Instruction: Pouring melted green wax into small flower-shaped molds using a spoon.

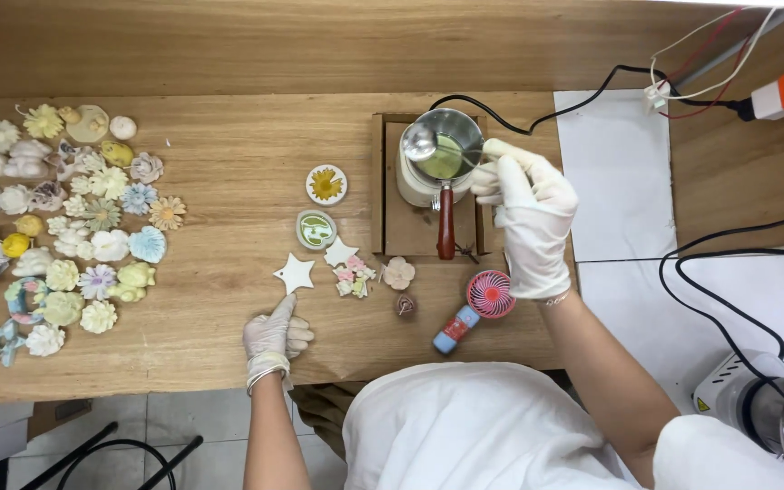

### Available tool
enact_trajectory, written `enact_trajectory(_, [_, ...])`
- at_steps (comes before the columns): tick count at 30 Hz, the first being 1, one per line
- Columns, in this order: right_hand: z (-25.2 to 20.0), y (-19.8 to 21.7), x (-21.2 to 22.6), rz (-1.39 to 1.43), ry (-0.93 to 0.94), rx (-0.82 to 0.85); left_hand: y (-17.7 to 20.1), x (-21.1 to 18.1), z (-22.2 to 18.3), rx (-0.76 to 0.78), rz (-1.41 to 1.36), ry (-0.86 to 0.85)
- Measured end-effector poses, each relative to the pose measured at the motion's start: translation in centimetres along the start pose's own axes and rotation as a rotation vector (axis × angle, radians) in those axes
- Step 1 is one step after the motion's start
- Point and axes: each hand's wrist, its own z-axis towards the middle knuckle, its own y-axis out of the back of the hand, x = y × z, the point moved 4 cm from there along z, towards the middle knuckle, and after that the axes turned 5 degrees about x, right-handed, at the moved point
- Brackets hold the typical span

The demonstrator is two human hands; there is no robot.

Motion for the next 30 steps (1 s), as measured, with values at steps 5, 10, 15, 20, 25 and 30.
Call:
enact_trajectory(5, [3.3,2.6,-2.7,-0.076,-0.021,-0.062,0.0,0.4,0.3,-0.023,-0.018,-0.011])
enact_trajectory(10, [4.1,2.2,-4.1,-0.146,-0.07,-0.045,0.1,0.7,0.8,0.011,-0.096,0.01])
enact_trajectory(15, [4.0,1.2,-4.0,-0.26,-0.107,-0.023,0.0,0.2,0.2,-0.013,0.001,0.032])
enact_trajectory(20, [4.5,1.3,-4.7,-0.251,-0.128,-0.015,-0.1,0.1,0.2,-0.022,-0.014,0.011])
enact_trajectory(25, [4.6,1.3,-5.1,-0.255,-0.142,-0.004,-0.1,0.3,0.3,-0.008,-0.032,0.024])
enact_trajectory(30, [4.9,1.5,-6.5,-0.218,-0.163,-0.004,0.0,0.3,0.3,-0.006,-0.014,0.034])
